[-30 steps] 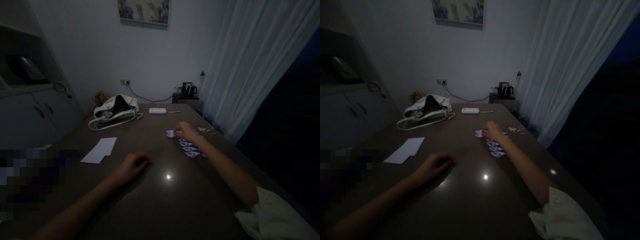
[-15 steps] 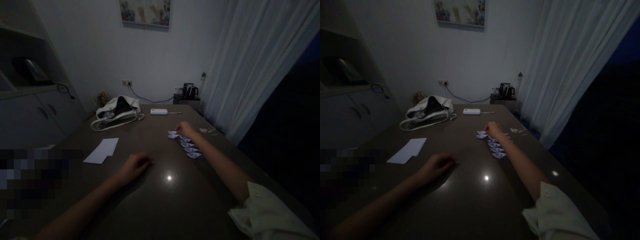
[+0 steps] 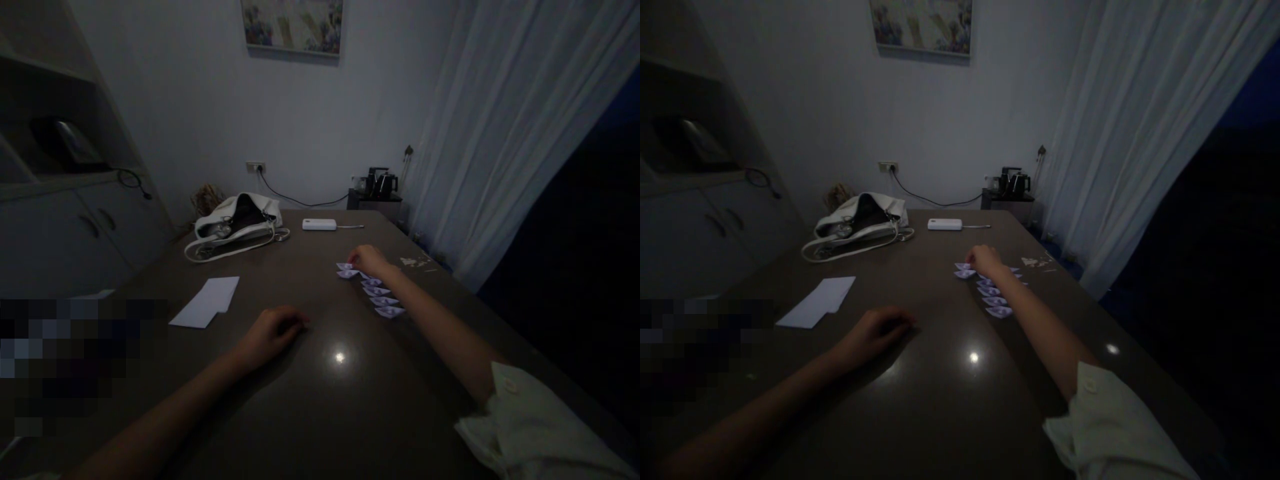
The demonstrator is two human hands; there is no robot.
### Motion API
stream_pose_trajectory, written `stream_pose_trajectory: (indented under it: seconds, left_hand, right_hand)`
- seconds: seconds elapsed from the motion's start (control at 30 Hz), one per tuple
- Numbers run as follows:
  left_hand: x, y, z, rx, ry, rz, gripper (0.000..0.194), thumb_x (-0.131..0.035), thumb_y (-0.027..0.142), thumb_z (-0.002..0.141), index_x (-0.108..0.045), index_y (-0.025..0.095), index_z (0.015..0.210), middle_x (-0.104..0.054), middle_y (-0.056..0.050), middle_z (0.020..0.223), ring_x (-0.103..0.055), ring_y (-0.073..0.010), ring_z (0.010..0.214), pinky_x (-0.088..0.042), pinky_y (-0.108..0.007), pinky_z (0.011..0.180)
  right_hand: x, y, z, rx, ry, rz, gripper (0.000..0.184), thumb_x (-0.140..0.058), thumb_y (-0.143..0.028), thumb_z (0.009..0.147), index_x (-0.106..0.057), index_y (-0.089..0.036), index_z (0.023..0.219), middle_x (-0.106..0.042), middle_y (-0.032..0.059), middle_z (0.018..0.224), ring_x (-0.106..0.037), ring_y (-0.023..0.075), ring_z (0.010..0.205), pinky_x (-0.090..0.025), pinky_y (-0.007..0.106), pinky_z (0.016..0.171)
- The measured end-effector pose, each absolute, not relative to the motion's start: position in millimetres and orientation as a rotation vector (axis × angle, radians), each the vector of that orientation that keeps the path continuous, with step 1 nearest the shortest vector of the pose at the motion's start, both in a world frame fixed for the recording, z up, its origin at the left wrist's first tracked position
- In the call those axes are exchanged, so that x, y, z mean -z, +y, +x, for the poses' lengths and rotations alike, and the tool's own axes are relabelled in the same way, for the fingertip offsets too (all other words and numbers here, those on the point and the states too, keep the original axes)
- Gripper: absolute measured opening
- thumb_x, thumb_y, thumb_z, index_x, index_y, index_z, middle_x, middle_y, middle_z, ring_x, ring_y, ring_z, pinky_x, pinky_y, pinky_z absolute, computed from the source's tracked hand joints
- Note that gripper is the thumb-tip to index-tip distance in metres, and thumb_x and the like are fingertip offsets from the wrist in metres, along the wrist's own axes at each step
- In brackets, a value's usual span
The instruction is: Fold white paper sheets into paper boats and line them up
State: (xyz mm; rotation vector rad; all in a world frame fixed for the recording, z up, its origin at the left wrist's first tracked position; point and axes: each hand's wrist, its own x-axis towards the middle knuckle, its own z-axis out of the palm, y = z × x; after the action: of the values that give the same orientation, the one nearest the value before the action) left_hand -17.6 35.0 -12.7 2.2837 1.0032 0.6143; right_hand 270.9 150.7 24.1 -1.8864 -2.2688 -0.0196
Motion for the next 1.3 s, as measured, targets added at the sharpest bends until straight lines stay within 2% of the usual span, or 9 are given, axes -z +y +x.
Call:
stream_pose_trajectory:
  seconds: [0.37, 0.57, 0.67, 0.83, 0.93, 1.07, 1.17, 1.3]
  left_hand:
    - [15, 36, -17, -0.636, 0.985, 2.299, 0.021, -0.049, 0.022, 0.086, -0.065, 0.016, 0.098, -0.067, -0.006, 0.093, -0.062, -0.017, 0.082, -0.047, -0.027, 0.073]
    - [11, 38, -19, -0.663, 1.013, 2.361, 0.022, -0.047, 0.019, 0.085, -0.064, 0.016, 0.097, -0.067, -0.007, 0.093, -0.062, -0.0174, 0.084, -0.048, -0.027, 0.074]
    - [2, 47, -32, -0.67, 1.23, 2.45, 0.024, -0.046, 0.02, 0.084, -0.064, 0.015, 0.099, -0.065, -0.009, 0.098, -0.062, -0.0202, 0.088, -0.049, -0.03, 0.078]
    - [-25, 70, -89, -0.493, 1.894, 2.48, 0.029, -0.048, 0.027, 0.082, -0.065, 0.014, 0.101, -0.062, -0.014, 0.111, -0.057, -0.0296, 0.105, -0.044, -0.039, 0.09]
    - [-36, 82, -135, -0.102, 1.959, 2.262, 0.047, -0.063, 0.038, 0.071, -0.063, 0.012, 0.11, -0.061, -0.016, 0.118, -0.057, -0.033, 0.108, -0.044, -0.04, 0.091]
    - [-33, 89, -178, 0.084, 1.8, 2.147, 0.081, -0.071, 0.037, 0.057, -0.047, 0.022, 0.133, -0.047, -0.012, 0.138, -0.048, -0.033, 0.122, -0.041, -0.039, 0.097]
    - [-30, 88, -184, 0.131, 1.748, 2.105, 0.085, -0.066, 0.031, 0.058, -0.04, 0.024, 0.138, -0.037, -0.01, 0.146, -0.043, -0.0315, 0.127, -0.038, -0.038, 0.1]
    - [-35, 82, -176, 0.193, 1.733, 2.043, 0.082, -0.064, 0.031, 0.06, -0.041, 0.024, 0.139, -0.036, -0.008, 0.148, -0.043, -0.0312, 0.127, -0.04, -0.035, 0.099]
  right_hand:
    - [-26, 150, 271, 0.047, -2.251, -1.84, 0.017, -0.065, -0.014, 0.077, -0.074, -0.021, 0.09, -0.073, 0.0057, 0.095, -0.066, 0.0189, 0.091, -0.046, 0.024, 0.079]
    - [-30, 137, 266, 0.126, -2.241, -1.701, 0.02, -0.059, -0.017, 0.082, -0.072, -0.021, 0.097, -0.072, 0.0054, 0.097, -0.064, 0.0196, 0.093, -0.045, 0.028, 0.082]
    - [-31, 115, 257, 0.131, -2.288, -1.604, 0.021, -0.059, -0.017, 0.082, -0.072, -0.022, 0.097, -0.072, 0.0048, 0.095, -0.062, 0.0194, 0.092, -0.044, 0.029, 0.081]
    - [-23, 63, 246, 0.131, -2.411, -1.322, 0.019, -0.058, -0.014, 0.082, -0.07, -0.022, 0.095, -0.071, 0.0046, 0.094, -0.06, 0.0218, 0.094, -0.043, 0.036, 0.082]
    - [-14, 39, 248, 0.123, -2.451, -1.251, 0.02, -0.058, -0.014, 0.082, -0.069, -0.024, 0.095, -0.071, 0.0035, 0.095, -0.059, 0.0235, 0.097, -0.04, 0.041, 0.085]
    - [-3, 27, 257, 0.074, -2.367, -1.223, 0.02, -0.055, -0.016, 0.083, -0.069, -0.024, 0.095, -0.071, 0.0033, 0.093, -0.06, 0.023, 0.093, -0.042, 0.04, 0.083]
    - [0, 27, 265, 0.049, -2.283, -1.206, 0.019, -0.054, -0.016, 0.083, -0.068, -0.023, 0.094, -0.071, 0.0035, 0.091, -0.062, 0.0219, 0.087, -0.045, 0.038, 0.079]
    - [2, 30, 273, 0.034, -2.236, -1.183, 0.018, -0.053, -0.019, 0.084, -0.069, -0.021, 0.092, -0.072, 0.0043, 0.087, -0.063, 0.0219, 0.082, -0.047, 0.038, 0.078]
